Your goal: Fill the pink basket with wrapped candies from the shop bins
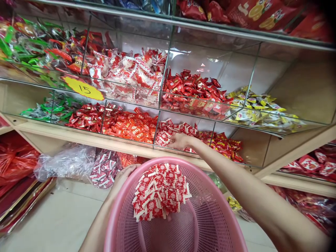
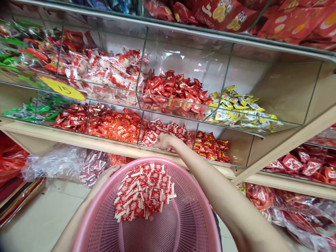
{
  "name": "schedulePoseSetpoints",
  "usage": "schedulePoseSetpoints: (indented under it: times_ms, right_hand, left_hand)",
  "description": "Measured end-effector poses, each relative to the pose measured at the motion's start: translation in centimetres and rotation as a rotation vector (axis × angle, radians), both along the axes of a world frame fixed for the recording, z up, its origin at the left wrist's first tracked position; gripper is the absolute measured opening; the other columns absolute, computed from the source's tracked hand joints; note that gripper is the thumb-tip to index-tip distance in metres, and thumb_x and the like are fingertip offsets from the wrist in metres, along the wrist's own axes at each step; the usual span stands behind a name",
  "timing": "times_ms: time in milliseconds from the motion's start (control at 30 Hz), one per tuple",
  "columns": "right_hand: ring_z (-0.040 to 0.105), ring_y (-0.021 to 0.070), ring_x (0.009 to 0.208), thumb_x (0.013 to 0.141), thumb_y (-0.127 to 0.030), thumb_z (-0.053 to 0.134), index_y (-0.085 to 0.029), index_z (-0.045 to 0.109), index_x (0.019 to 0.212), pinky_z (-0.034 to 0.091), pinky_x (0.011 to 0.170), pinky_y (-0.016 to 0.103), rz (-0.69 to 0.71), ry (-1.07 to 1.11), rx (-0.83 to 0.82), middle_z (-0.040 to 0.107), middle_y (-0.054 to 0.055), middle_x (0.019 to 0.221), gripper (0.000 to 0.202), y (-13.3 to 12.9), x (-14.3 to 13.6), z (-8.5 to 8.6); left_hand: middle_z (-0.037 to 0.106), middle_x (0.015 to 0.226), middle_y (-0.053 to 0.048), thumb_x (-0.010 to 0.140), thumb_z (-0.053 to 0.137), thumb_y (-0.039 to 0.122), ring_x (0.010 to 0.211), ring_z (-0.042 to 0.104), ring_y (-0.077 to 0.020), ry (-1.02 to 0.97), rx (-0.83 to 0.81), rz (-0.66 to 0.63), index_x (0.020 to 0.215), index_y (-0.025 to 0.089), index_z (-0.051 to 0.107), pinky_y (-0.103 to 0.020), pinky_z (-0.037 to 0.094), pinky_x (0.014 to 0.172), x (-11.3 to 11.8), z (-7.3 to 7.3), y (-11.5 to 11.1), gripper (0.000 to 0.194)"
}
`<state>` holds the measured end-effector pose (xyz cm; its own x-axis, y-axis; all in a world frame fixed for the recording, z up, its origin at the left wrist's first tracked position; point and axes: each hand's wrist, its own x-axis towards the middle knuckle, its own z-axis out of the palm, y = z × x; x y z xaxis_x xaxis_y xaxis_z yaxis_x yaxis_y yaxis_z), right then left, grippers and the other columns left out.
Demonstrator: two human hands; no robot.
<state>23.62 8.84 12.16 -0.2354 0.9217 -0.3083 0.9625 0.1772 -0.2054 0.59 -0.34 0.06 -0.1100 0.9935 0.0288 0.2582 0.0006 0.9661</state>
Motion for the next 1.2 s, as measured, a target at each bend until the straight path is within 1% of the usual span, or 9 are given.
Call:
schedulePoseSetpoints:
  times_ms: [67, 200, 300, 467, 533, 633, 767, 967, 1200]
  right_hand:
    - [0.047, 0.0089, 0.046, 0.064, -0.046, 0.056, -0.015, 0.059, 0.07, 0.037, 0.05, 0.022, 0.0, 0.045, -0.013, 0.055, 0.0, 0.056, 0.032, -0.1, 0.2, -0.2]
    - [0.044, 0.0072, 0.049, 0.07, -0.03, 0.05, -0.014, 0.058, 0.065, 0.034, 0.049, 0.019, 0.081, 0.177, 0.102, 0.053, -0.001, 0.054, 0.019, 0.6, 1.2, -1.5]
    - [0.045, 0.0073, 0.053, 0.069, -0.022, 0.046, -0.013, 0.059, 0.067, 0.034, 0.051, 0.018, 0.125, 0.206, 0.159, 0.054, -0.001, 0.056, 0.016, 1.2, 2.0, -2.5]
    - [0.044, 0.007, 0.057, 0.063, -0.013, 0.043, -0.014, 0.06, 0.075, 0.034, 0.054, 0.017, 0.202, 0.256, 0.072, 0.054, -0.003, 0.062, 0.021, 1.2, 2.4, -2.7]
    - [0.04, 0.007, 0.053, 0.065, -0.018, 0.044, -0.015, 0.058, 0.064, 0.032, 0.052, 0.019, 0.184, 0.229, 0.06, 0.048, -0.004, 0.055, 0.014, 1.1, 2.2, -2.4]
    - [0.037, 0.0074, 0.048, 0.067, -0.034, 0.047, -0.015, 0.051, 0.053, 0.03, 0.048, 0.021, 0.1, 0.205, 0.065, 0.04, -0.004, 0.047, 0.023, 0.9, 2.1, -2.0]
    - [0.04, 0.0078, 0.046, 0.064, -0.049, 0.052, -0.015, 0.049, 0.053, 0.032, 0.047, 0.021, 0.037, 0.27, 0.011, 0.045, -0.003, 0.049, 0.035, 1.0, 2.3, -2.0]
    - [0.04, 0.0079, 0.05, 0.065, -0.056, 0.049, -0.015, 0.056, 0.061, 0.034, 0.053, 0.022, 0.043, 0.352, 0.021, 0.046, -0.003, 0.051, 0.042, 0.6, 2.6, -2.2]
    - [0.038, 0.0103, 0.052, 0.068, -0.063, 0.043, -0.015, 0.059, 0.06, 0.035, 0.055, 0.026, 0.023, 0.355, -0.036, 0.046, -0.002, 0.051, 0.051, -0.8, 3.0, -1.1]
  left_hand:
    - [0.052, 0.108, -0.004, 0.081, 0.046, 0.034, 0.092, 0.053, -0.0185, -0.003, -0.021, -0.024, 0.104, 0.017, 0.052, -0.036, 0.045, 0.078, -0.1, 0.1, 0.1, 0.029]
    - [0.052, 0.109, -0.005, 0.082, 0.045, 0.033, 0.092, 0.052, -0.0176, -0.005, -0.055, -0.06, 0.104, 0.018, 0.052, -0.035, 0.045, 0.078, -0.2, 0.2, 0.5, 0.028]
    - [0.052, 0.109, -0.004, 0.082, 0.045, 0.033, 0.092, 0.052, -0.0176, -0.005, -0.068, -0.079, 0.104, 0.018, 0.052, -0.035, 0.045, 0.079, -0.4, 0.3, 0.6, 0.028]
    - [0.055, 0.107, -0.005, 0.08, 0.047, 0.033, 0.096, 0.052, -0.0183, -0.005, -0.072, -0.121, 0.099, 0.017, 0.055, -0.037, 0.042, 0.083, -1.3, 0.3, 0.5, 0.026]
    - [0.059, 0.103, -0.004, 0.076, 0.051, 0.034, 0.1, 0.051, -0.0203, -0.01, -0.068, -0.133, 0.09, 0.019, 0.061, -0.037, 0.038, 0.089, -1.5, 0.3, 0.5, 0.023]
    - [0.064, 0.099, -0.003, 0.067, 0.055, 0.034, 0.105, 0.049, -0.0233, -0.024, -0.06, -0.135, 0.082, 0.021, 0.067, -0.032, 0.035, 0.093, -1.6, 0.4, 0.5, 0.023]
    - [0.065, 0.1, -0.003, 0.067, 0.05, 0.038, 0.1, 0.054, -0.0227, -0.07, -0.075, -0.139, 0.088, 0.019, 0.066, -0.032, 0.04, 0.088, -1.4, 0.4, 0.5, 0.033]
    - [0.066, 0.098, -0.005, 0.064, 0.052, 0.042, 0.096, 0.057, -0.0221, -0.158, -0.139, -0.15, 0.087, 0.018, 0.067, -0.03, 0.044, 0.082, -1.2, 0.5, 0.7, 0.036]
    - [0.065, 0.098, -0.005, 0.066, 0.052, 0.04, 0.096, 0.056, -0.0215, -0.182, -0.138, -0.147, 0.088, 0.018, 0.066, -0.029, 0.043, 0.083, -1.1, 0.7, 0.5, 0.034]
